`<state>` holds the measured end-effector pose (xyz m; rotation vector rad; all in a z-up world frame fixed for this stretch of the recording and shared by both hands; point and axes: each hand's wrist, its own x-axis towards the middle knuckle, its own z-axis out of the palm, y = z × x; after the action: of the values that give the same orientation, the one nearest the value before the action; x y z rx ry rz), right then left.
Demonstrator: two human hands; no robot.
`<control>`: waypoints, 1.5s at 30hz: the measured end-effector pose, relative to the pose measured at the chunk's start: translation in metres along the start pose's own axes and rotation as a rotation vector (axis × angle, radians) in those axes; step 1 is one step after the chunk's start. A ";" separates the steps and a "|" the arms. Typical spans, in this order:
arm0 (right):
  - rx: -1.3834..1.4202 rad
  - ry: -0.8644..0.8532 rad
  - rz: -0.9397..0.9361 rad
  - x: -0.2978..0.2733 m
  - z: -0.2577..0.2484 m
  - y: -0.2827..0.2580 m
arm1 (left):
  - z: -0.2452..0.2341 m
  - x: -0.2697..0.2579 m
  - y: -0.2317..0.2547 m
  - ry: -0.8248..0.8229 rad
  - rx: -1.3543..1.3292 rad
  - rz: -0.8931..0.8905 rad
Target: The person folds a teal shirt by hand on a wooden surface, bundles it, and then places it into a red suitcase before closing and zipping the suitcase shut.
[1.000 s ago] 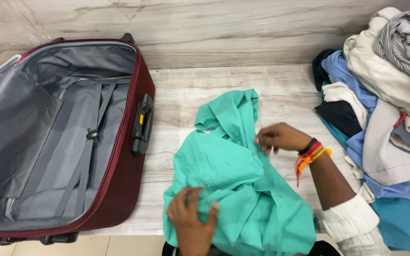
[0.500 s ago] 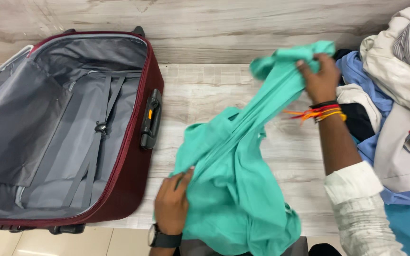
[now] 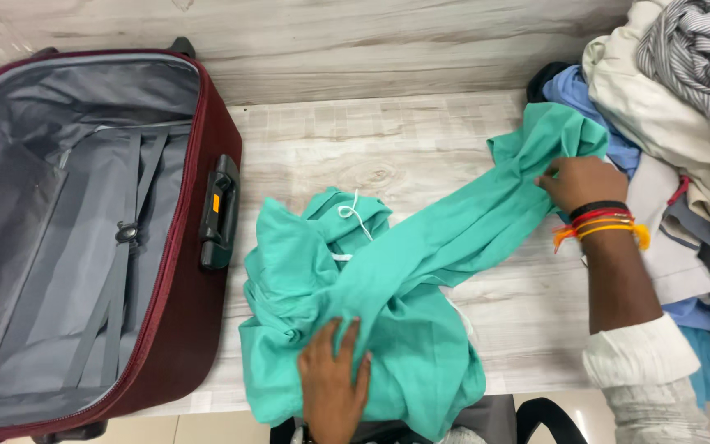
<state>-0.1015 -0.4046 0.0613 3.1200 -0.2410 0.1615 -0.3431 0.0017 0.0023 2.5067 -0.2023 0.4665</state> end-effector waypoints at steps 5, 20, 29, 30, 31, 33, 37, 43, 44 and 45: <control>0.230 0.188 -0.427 -0.026 0.002 -0.109 | 0.021 -0.026 0.000 -0.345 -0.181 0.052; 0.674 0.652 -0.698 0.068 -0.045 -0.103 | -0.032 0.008 -0.050 0.053 0.158 -0.172; 0.065 0.815 -0.298 0.065 -0.029 0.003 | -0.058 0.075 -0.012 0.435 0.284 0.115; -0.049 0.706 -0.296 0.058 -0.020 0.011 | -0.052 0.063 -0.011 0.383 0.166 0.125; -0.066 0.598 -0.295 0.046 -0.009 0.012 | -0.046 0.048 -0.012 0.230 0.125 0.046; -0.006 0.541 -0.311 0.017 0.004 0.000 | -0.028 0.025 -0.017 -0.062 0.044 -0.108; 0.485 0.000 -0.570 -0.031 0.016 -0.063 | 0.001 0.000 -0.046 -0.050 0.187 -0.042; 0.493 0.000 -0.663 -0.047 0.034 -0.154 | 0.013 0.058 -0.095 -0.104 0.399 0.034; 0.433 0.087 -0.664 -0.044 0.032 -0.159 | 0.008 0.076 -0.098 -0.070 0.540 -0.036; 0.508 0.241 -0.615 -0.047 0.027 -0.159 | -0.001 0.087 -0.097 -0.035 0.679 -0.107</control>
<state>-0.1205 -0.2410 0.0294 3.4058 0.8817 0.6663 -0.2394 0.0790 -0.0144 3.1667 0.0994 0.5095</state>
